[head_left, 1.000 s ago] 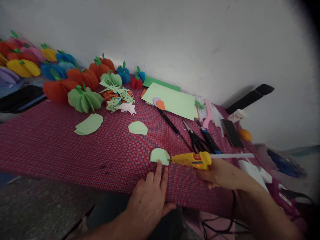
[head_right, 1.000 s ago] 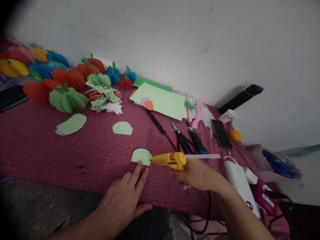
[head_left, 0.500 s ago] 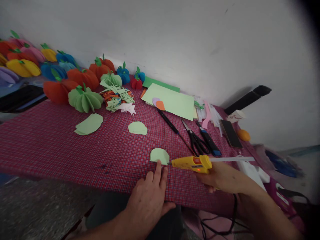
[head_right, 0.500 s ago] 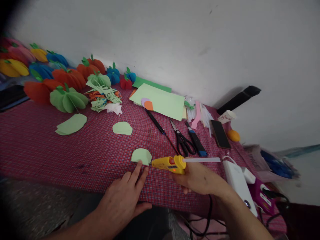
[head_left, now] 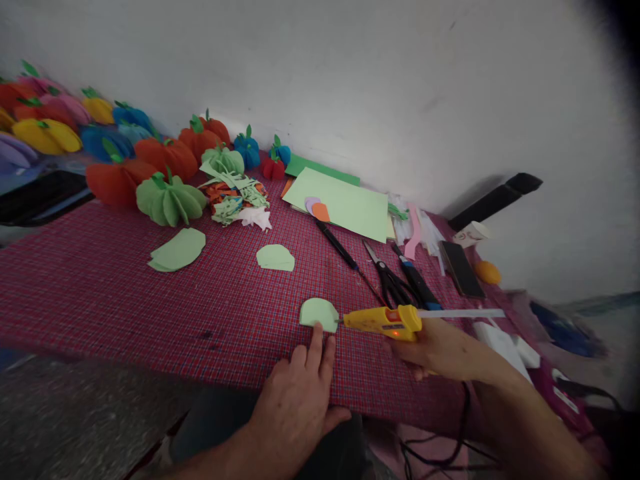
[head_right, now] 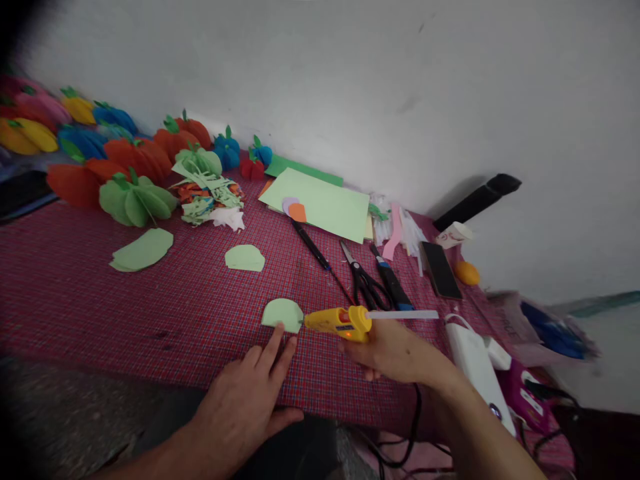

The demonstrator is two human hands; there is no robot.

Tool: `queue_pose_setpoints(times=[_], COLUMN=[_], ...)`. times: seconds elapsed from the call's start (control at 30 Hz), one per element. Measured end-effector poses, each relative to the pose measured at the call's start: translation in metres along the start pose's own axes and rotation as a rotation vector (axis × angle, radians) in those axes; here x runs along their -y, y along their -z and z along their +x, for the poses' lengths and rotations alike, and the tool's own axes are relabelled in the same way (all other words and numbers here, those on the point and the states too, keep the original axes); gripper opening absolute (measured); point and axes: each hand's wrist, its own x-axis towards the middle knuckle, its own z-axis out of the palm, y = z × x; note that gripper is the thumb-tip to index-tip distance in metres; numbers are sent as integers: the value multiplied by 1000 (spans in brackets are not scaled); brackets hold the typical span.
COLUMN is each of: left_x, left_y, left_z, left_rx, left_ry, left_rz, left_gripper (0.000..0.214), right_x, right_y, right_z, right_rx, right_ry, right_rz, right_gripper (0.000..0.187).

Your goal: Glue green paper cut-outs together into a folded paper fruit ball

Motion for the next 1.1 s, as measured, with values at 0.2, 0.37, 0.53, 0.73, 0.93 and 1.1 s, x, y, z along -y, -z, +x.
queue_pose_setpoints(times=[0.2, 0.37, 0.53, 0.73, 0.93, 1.1], left_x=[-1, 0, 0, 0, 0, 0], left_y=[0, -1, -3, -3, -2, -3], left_z=[1, 2, 0, -1, 1, 1], left_rx=[6, 2, -7, 0, -3, -1], left_ry=[5, 1, 9, 9, 11, 11], left_rz=[-7, -12, -11, -27, -24, -28], left_gripper=[85, 84, 86, 85, 86, 87], right_x=[4, 3, 7, 15, 24, 29], right_y=[2, 2, 2, 3, 4, 2], right_z=[2, 6, 11, 16, 20, 24], right_rx=[-23, -45, -50, -49, -45, -28], right_ry=[-8, 10, 47, 66, 98, 115], right_rz=[8, 4, 8, 18, 5, 10], right_gripper=[28, 26, 28, 26, 25, 19])
